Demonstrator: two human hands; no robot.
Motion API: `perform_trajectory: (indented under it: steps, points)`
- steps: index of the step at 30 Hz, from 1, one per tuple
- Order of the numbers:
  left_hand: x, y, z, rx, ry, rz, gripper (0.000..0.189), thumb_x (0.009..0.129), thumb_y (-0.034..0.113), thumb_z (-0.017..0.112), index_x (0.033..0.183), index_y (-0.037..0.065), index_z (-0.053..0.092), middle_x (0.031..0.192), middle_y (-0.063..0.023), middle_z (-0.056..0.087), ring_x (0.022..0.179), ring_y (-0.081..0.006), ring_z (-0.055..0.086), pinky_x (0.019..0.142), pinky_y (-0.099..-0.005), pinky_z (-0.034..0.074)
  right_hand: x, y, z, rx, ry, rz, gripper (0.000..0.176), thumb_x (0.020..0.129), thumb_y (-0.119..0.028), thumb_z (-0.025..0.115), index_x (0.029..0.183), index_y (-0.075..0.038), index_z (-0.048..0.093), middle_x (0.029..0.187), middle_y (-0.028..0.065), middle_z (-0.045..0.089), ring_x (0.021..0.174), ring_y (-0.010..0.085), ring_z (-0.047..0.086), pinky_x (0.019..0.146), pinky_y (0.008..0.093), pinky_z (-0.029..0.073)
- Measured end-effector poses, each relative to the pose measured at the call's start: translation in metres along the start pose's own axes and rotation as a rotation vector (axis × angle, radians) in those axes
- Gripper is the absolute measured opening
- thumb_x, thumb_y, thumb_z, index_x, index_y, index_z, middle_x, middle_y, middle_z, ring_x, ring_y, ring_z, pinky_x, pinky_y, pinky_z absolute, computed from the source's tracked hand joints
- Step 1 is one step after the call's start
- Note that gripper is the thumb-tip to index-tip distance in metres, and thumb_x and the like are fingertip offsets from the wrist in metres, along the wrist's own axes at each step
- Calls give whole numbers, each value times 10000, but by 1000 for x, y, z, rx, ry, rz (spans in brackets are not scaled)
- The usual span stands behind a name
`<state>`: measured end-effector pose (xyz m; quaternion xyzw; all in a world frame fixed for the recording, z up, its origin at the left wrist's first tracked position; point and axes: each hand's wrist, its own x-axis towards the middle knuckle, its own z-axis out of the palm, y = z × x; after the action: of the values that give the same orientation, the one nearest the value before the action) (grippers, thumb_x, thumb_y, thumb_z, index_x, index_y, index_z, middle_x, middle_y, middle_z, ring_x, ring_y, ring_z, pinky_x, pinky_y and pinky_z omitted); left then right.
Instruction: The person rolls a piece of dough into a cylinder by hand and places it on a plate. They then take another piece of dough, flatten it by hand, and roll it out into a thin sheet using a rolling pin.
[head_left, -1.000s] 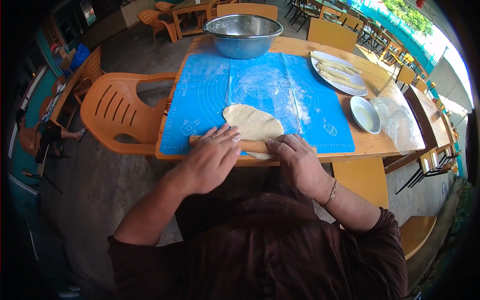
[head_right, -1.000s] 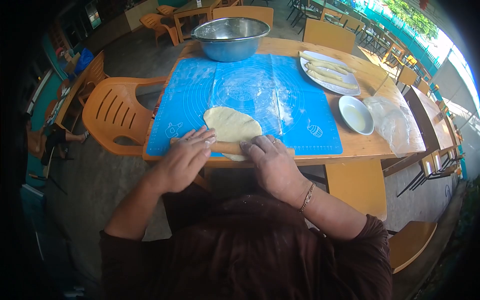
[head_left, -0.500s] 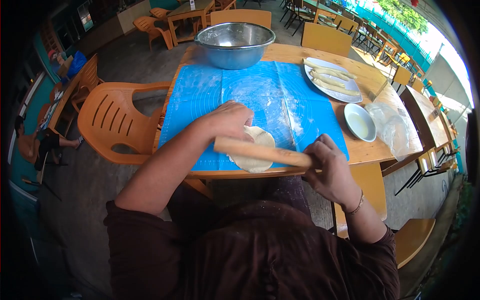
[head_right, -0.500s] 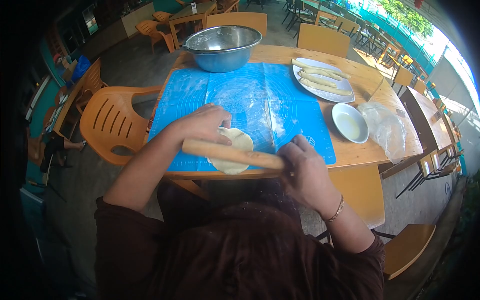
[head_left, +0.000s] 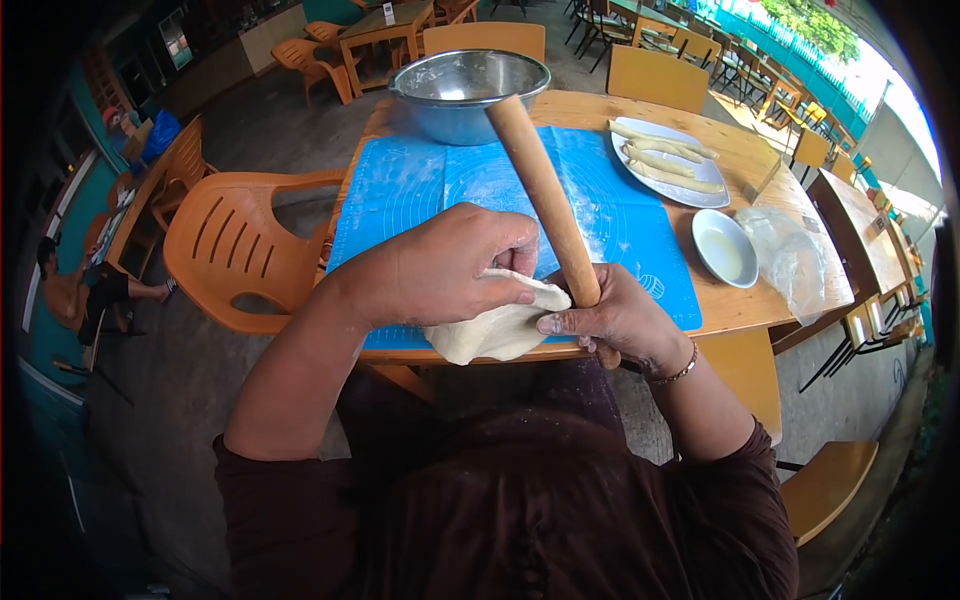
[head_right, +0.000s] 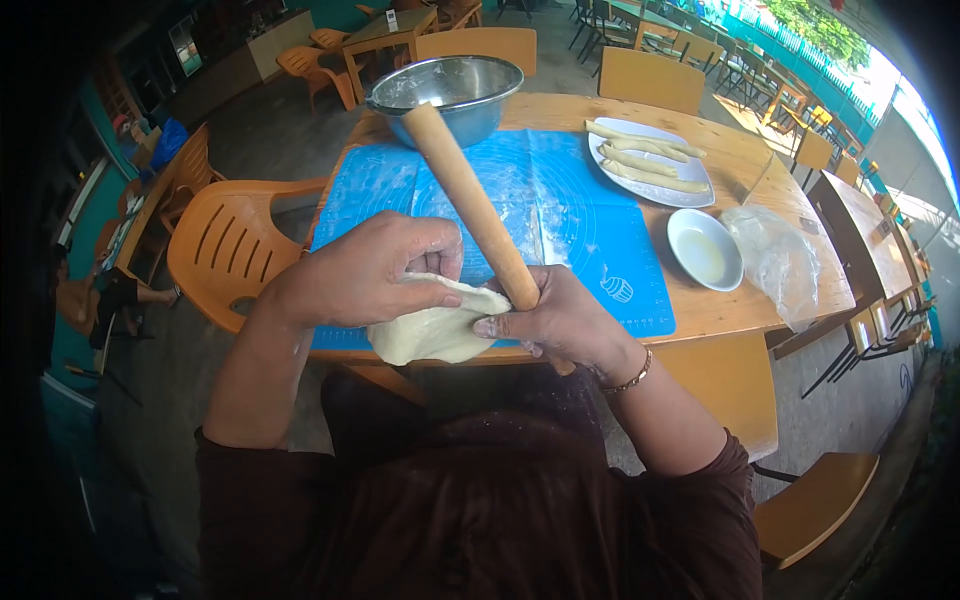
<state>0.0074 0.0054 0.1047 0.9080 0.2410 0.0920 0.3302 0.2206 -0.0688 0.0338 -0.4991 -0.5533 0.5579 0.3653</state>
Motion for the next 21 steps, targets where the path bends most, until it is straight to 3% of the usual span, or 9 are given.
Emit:
perform_trajectory:
  steps: [4,7,10,13,14,16,18,20,21]
  points:
    - [6,-20,0,-128,178,67,207,845,157,715,881,11,573,823,-60,591,788,-135,571,701,-296,478,11,-21,-11,31,49,-23,299,764,-153,808,961,7,650,624,-4,566,475,51,488,400,204,364]
    - [31,-40,-5,-151,386,-93,224,873,168,696,966,5,573,936,-83,610,921,-151,583,792,-313,484,31,-45,-31,-93,182,-83,275,775,-157,791,943,7,649,616,1,559,472,50,480,420,213,380]
    - [67,-80,7,-108,532,-171,281,860,170,706,1036,2,564,990,-128,626,985,-222,609,837,-354,489,68,-41,-53,-335,269,-106,278,785,-185,778,938,14,660,652,60,614,528,120,563,501,282,454]
    - [82,-111,26,154,592,-323,308,881,171,654,1115,2,546,1089,-191,610,1050,-325,586,892,-424,466,103,-12,-62,-766,420,-158,361,817,-294,732,1016,3,683,841,176,695,806,309,675,741,381,511]
    - [83,-120,24,156,596,-320,308,881,171,654,1115,2,546,1089,-191,610,1050,-325,586,892,-424,466,98,-10,-63,-768,422,-162,361,817,-294,732,1016,3,683,841,176,695,806,309,675,741,381,511]
    - [78,-132,8,415,1052,-355,286,895,144,598,1130,-2,527,1106,-209,586,1059,-370,554,927,-460,431,80,-17,-58,-883,460,-86,375,831,-332,706,1043,-24,690,869,168,700,829,324,673,775,397,515]
    - [71,-128,-14,400,1365,-346,241,908,145,558,1093,-8,540,1104,-217,571,1060,-375,533,938,-464,412,80,-11,-70,-898,430,-73,373,849,-335,681,1082,-44,686,944,168,694,879,322,668,820,420,511]
    - [73,-130,-29,340,1331,-243,240,926,177,540,1077,-10,545,1111,-221,563,1062,-376,525,938,-473,403,91,5,-84,-922,354,-257,359,867,-314,662,1124,-63,677,1002,177,669,903,319,660,830,427,507]
    - [74,-129,-33,280,1308,-142,251,944,210,522,1060,-11,550,1118,-226,556,1065,-378,517,938,-482,393,95,4,-82,-918,303,-214,345,877,-292,648,1143,-74,675,1040,177,638,969,316,627,872,420,491]
